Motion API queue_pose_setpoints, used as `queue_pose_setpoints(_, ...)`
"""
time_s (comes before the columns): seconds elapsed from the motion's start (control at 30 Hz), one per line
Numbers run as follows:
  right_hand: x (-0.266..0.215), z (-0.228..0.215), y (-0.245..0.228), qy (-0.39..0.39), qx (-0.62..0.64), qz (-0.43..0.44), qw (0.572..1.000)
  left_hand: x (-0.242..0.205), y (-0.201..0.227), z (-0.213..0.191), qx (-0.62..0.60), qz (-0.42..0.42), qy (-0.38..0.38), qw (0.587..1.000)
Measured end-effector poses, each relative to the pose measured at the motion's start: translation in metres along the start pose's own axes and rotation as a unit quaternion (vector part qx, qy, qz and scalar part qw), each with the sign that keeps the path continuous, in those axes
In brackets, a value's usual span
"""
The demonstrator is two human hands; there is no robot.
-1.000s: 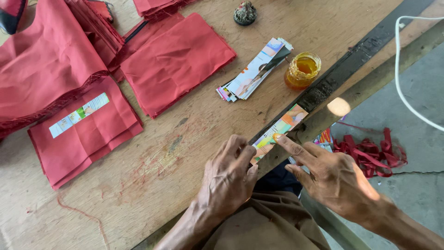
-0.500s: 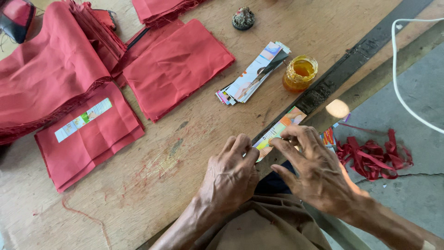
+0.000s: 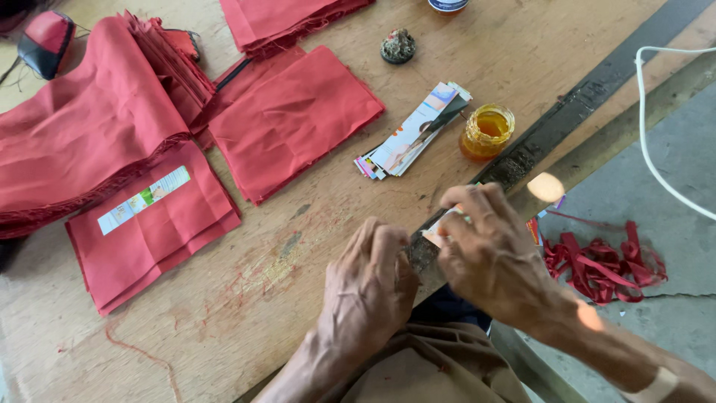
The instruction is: The person applies adhesive from a jar to small paper labels and attaches them to red fabric squares, pressing them down by hand to ensure a secure bond.
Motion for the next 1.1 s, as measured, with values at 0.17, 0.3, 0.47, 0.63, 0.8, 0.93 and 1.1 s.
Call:
queue_pose_setpoints(0.17,0.005,-0.03,0.015,-0.023,-0.047,0.039,0.998,-0.013,-0.02,0.005,-0.061,-0.066,-0.025,0.996)
queue_pose_setpoints(0.3,0.008,-0.066,0.02,0.053,-0.13,-0.008,0.99,-0.022,-0.027,0.005,-0.072,-0.034,-0.029,0.996)
queue_pose_setpoints(0.47,0.004,-0.103,0.034,0.089,-0.232,0.001,0.969,-0.02,-0.028,0.0,-0.079,-0.023,-0.04,0.996)
queue_pose_setpoints(0.63,0.014,-0.097,0.058,0.125,-0.087,0.076,0.985,-0.02,-0.03,0.001,-0.084,-0.059,-0.078,0.992)
queue_pose_setpoints(0.8,0.006,-0.114,0.038,0.151,-0.081,-0.005,0.985,0.014,-0.067,-0.018,0.056,-0.108,-0.024,0.992)
queue_pose_setpoints(0.93,0.018,-0.105,0.0,0.181,0.044,0.009,0.983,0.047,-0.125,-0.056,0.265,0.08,0.108,0.955)
queue_pose_setpoints(1.1,0.035,-0.109,-0.024,0.143,-0.049,0.021,0.988,0.056,-0.165,-0.062,0.223,-0.022,0.036,0.974)
Point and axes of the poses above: each hand's wrist, its own x-axis towards the middle knuckle, its own z-axis out of the palm, y = z × x, the point moved 1 cm from there along x, towards the middle knuckle, and after that the axes turned 2 degrees about z, right-handed, at the moved point
